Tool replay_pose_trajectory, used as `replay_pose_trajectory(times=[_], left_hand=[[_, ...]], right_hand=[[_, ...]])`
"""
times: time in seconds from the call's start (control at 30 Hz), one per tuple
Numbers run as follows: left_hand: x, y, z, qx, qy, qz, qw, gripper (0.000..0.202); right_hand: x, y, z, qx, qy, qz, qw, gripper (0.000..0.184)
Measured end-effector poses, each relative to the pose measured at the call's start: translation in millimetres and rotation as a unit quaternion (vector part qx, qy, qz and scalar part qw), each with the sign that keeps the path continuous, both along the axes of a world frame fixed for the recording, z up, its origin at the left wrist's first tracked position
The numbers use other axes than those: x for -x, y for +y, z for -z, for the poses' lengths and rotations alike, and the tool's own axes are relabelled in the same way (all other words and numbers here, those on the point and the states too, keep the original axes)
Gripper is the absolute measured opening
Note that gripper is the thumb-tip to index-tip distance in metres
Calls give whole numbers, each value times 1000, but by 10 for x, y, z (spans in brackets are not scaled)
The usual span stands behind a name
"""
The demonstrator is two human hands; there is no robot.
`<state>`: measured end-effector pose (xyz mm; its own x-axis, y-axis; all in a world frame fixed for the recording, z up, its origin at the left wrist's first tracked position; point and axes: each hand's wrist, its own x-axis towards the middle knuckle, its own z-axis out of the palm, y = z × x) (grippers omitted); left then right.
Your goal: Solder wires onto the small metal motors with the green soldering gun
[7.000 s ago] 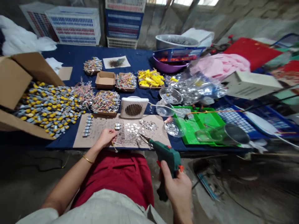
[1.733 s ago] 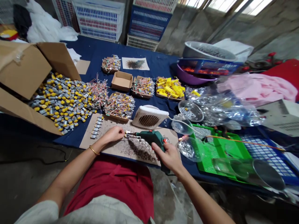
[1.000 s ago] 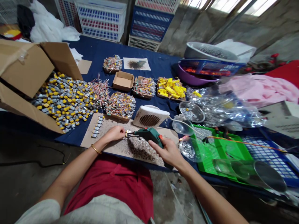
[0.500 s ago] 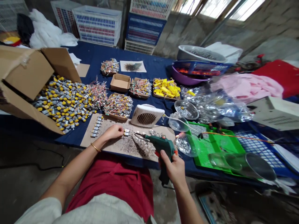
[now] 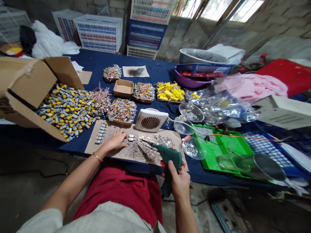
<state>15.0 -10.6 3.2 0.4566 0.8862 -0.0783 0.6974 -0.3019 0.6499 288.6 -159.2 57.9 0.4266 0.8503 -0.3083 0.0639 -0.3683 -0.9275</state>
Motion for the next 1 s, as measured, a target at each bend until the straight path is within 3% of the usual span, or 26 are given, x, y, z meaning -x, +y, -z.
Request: replay_pose_trajectory(times=[0.1,0.3,0.37,0.47,0.53,0.6,0.67,0.8,0.87,1.0], left_hand=[[-85,-52,12,-7,-2,-9,1000,15],[-98,-45,-29,106,-138,-89,981,19],[-20,51,-155,120,-190,-109,968,21],[126,307,-460,74,-229,-121,963,24],[194,464,-648,34,-215,-125,968,22],[208,519,-718,13,-195,-121,973,20],[167,434,-633,32,-183,-104,977,21],[20,9,-221,150,-150,-51,976,24],[-29,-163,-68,160,-113,-41,980,24],[-17,-254,-38,128,-72,-34,989,22]], right_hand=[[-6,-17,14,12,27,24,999,49],[-112,-40,61,17,51,59,997,48],[-149,-31,53,22,47,57,997,48],[-174,2,33,31,39,52,997,49],[-165,19,27,23,33,52,998,49],[-145,11,34,13,30,58,998,49],[-121,-24,50,8,36,62,997,49],[-71,-109,64,13,41,52,998,50],[-50,-125,56,15,17,37,999,49],[-28,-94,43,-6,-53,-7,999,47]])
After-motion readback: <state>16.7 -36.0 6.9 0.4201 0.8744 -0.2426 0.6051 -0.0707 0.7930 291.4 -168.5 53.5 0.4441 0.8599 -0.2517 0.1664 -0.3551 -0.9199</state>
